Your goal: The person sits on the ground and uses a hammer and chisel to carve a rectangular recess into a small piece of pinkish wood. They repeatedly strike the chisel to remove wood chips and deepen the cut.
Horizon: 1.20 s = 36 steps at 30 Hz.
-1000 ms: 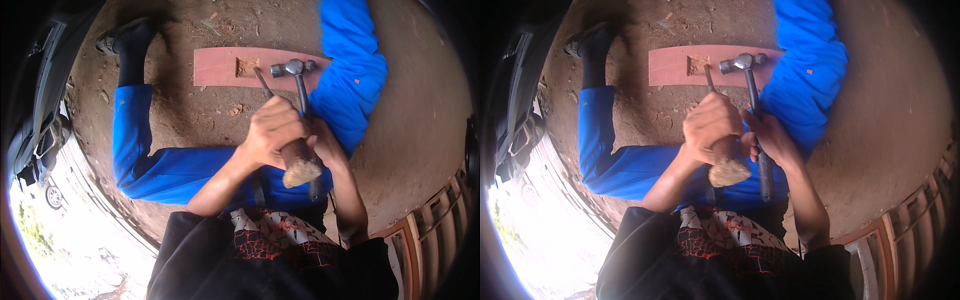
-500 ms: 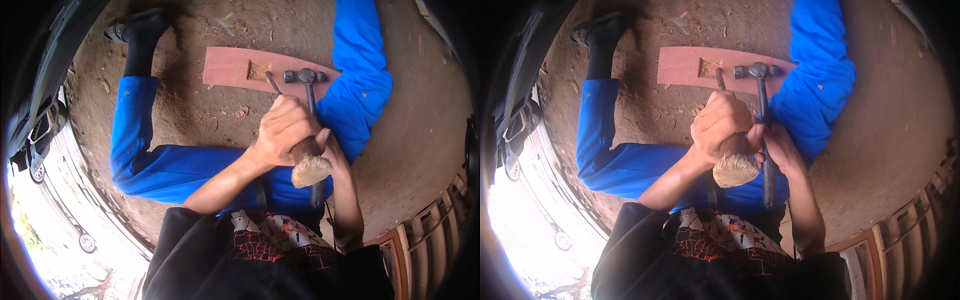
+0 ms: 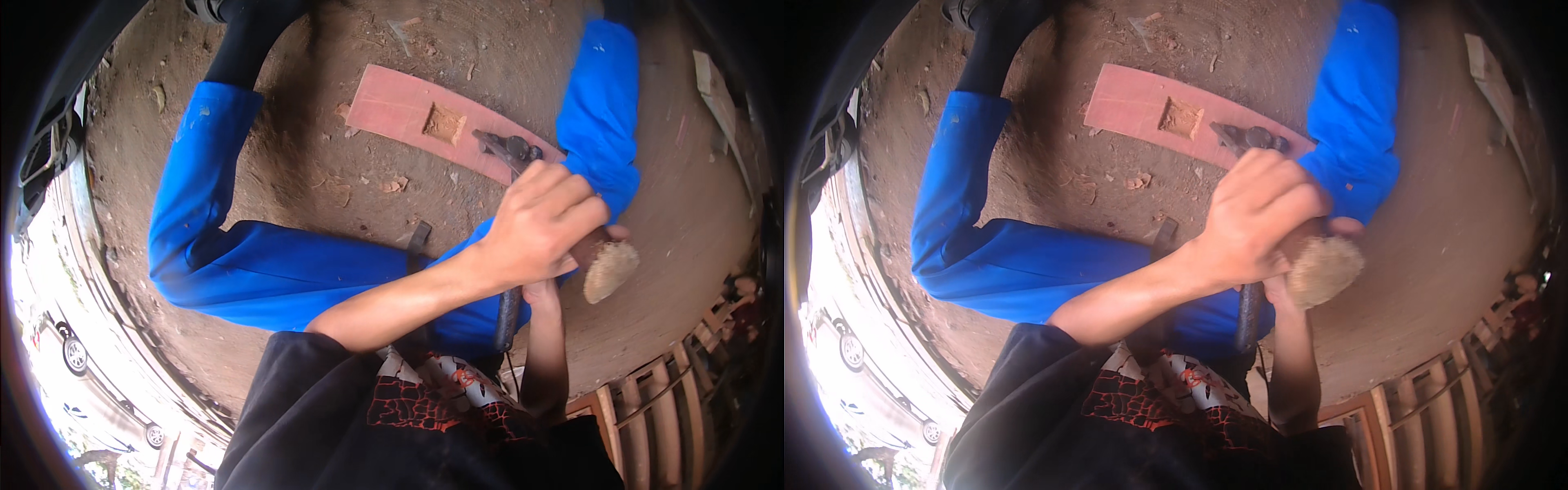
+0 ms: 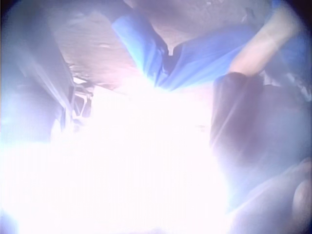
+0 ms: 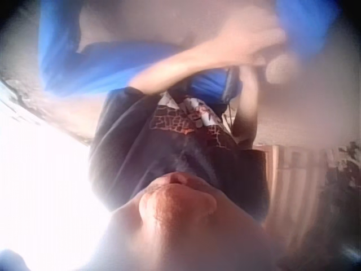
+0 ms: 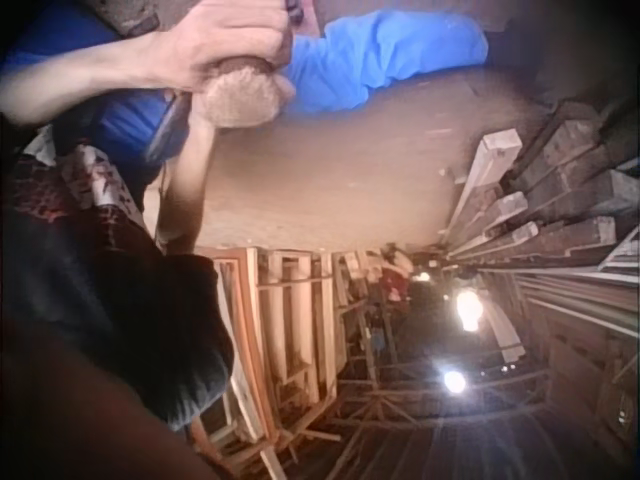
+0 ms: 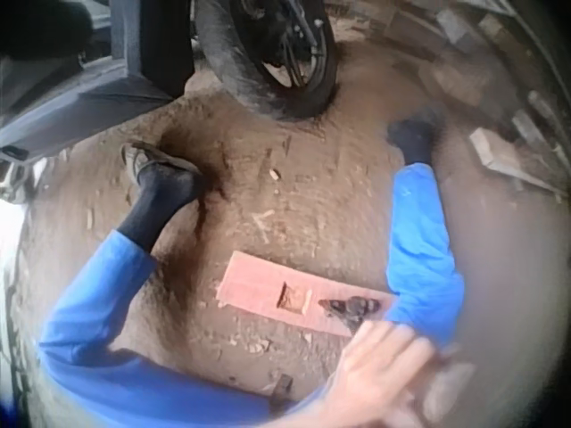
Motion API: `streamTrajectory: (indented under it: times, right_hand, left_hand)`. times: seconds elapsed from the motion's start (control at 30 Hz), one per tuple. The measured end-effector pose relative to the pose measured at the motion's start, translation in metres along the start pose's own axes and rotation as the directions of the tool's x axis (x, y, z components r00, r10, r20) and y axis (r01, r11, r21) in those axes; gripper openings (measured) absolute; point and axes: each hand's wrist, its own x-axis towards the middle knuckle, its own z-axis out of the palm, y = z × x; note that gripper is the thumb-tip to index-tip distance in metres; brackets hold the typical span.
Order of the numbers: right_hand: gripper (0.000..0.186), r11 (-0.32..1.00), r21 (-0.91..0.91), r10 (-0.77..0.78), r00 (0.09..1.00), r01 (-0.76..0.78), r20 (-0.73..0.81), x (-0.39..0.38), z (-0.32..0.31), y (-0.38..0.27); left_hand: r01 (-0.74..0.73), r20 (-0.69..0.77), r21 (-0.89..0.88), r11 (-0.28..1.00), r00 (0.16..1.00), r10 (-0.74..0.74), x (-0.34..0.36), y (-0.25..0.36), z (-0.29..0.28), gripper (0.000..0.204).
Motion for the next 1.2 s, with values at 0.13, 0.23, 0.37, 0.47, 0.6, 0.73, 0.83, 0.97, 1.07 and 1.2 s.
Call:
streamTrajectory:
  times: [0.13,0.23,0.37,0.47,0.6,0.73,0.83,0.97,1.07,1.2]
  right_hand:
    - [0.040,0.982,0.052,0.172,0.977,-0.179,0.127,-0.003,-0.006,-0.003]
    - [0.041,0.940,0.103,0.315,0.943,-0.326,0.109,-0.004,0.004,-0.011]
    - [0.036,0.880,0.209,0.438,0.899,-0.426,-0.014,0.003,0.024,-0.036]
    - [0.041,0.848,0.235,0.485,0.874,-0.475,0.019,0.008,0.026,-0.043]
    - [0.041,0.863,0.218,0.461,0.887,-0.456,0.032,0.007,0.024,-0.044]
    - [0.040,0.872,0.233,0.438,0.899,-0.430,0.022,0.007,0.023,-0.042]
    - [0.039,0.874,0.239,0.434,0.901,-0.424,0.010,0.005,0.023,-0.040]
    - [0.037,0.897,0.247,0.388,0.921,-0.367,-0.038,-0.001,0.026,-0.040]
    - [0.035,0.907,0.285,0.341,0.938,-0.312,-0.057,-0.007,0.027,-0.038]
    - [0.033,0.909,0.324,0.303,0.949,-0.261,-0.089,-0.012,0.032,-0.046]
  left_hand:
    - [0.013,0.087,0.008,1.000,0.996,-0.014,0.012,-0.007,0.005,0.029]
    - [0.088,0.228,-0.041,0.995,0.971,-0.076,0.030,-0.008,-0.001,0.026]
    - [0.306,0.547,0.094,0.947,0.779,-0.306,0.072,-0.024,-0.022,0.020]
    - [0.259,0.652,0.538,0.802,0.475,-0.590,0.111,-0.039,-0.053,0.018]
    - [-0.121,0.556,0.823,0.555,0.370,-0.744,0.096,-0.097,-0.089,0.046]
    - [-0.161,0.551,0.833,0.529,0.309,-0.775,0.060,-0.116,-0.112,0.083]
    - [-0.231,0.582,0.806,0.545,0.471,-0.662,0.020,-0.126,-0.128,0.101]
    - [-0.220,0.531,0.839,0.497,0.526,-0.664,0.018,-0.123,-0.125,0.093]
    - [-0.211,0.487,0.871,0.443,0.491,-0.722,0.011,-0.125,-0.124,0.093]
    - [-0.111,0.405,0.908,0.405,0.484,-0.775,0.001,-0.109,-0.125,0.089]
